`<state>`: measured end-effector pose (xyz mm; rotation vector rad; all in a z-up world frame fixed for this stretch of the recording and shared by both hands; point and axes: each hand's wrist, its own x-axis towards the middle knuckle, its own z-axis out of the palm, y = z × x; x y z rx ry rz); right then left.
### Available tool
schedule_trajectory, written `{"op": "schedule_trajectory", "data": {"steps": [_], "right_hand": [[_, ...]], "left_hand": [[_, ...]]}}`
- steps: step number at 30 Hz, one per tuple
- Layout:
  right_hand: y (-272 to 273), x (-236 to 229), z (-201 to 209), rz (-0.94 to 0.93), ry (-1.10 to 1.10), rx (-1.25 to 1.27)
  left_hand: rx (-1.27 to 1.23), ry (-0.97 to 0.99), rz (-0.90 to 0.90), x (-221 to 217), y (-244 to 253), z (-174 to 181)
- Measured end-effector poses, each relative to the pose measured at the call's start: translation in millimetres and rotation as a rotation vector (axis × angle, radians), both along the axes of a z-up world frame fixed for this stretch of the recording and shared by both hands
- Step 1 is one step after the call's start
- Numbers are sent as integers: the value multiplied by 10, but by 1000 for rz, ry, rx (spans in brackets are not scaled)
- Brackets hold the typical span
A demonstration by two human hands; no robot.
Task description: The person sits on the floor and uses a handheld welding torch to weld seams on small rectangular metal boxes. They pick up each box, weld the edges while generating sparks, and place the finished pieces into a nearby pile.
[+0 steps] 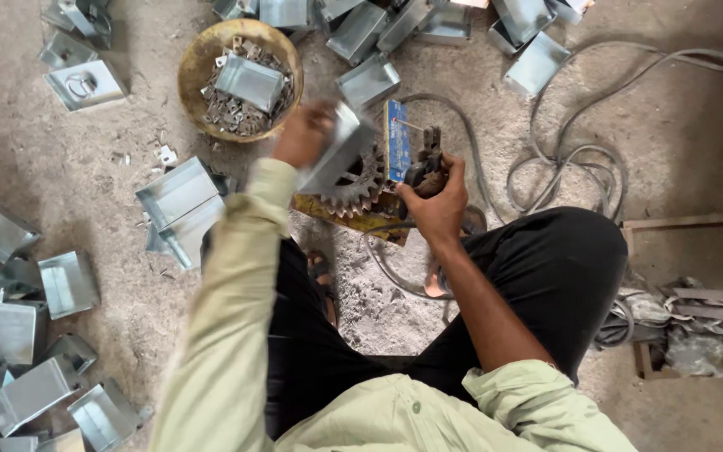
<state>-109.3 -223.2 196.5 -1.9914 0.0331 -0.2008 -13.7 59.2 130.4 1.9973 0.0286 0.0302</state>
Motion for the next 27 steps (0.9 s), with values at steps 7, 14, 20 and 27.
{"op": "schedule_trajectory", "data": {"steps": [7,14,20,27], "right_hand": [[-57,-34,-10,4,-32,23],[9,-24,-60,60,-70,-19],[74,15,-82,129,-113,-53],[120,46,-164,161,-33,-99]], "left_hand": [[443,-98,-148,87,-476,-370],[545,14,9,-1,-458,-48],[509,-283,167,-235,-272,360],[237,-414,450,-485,-143,697]]}}
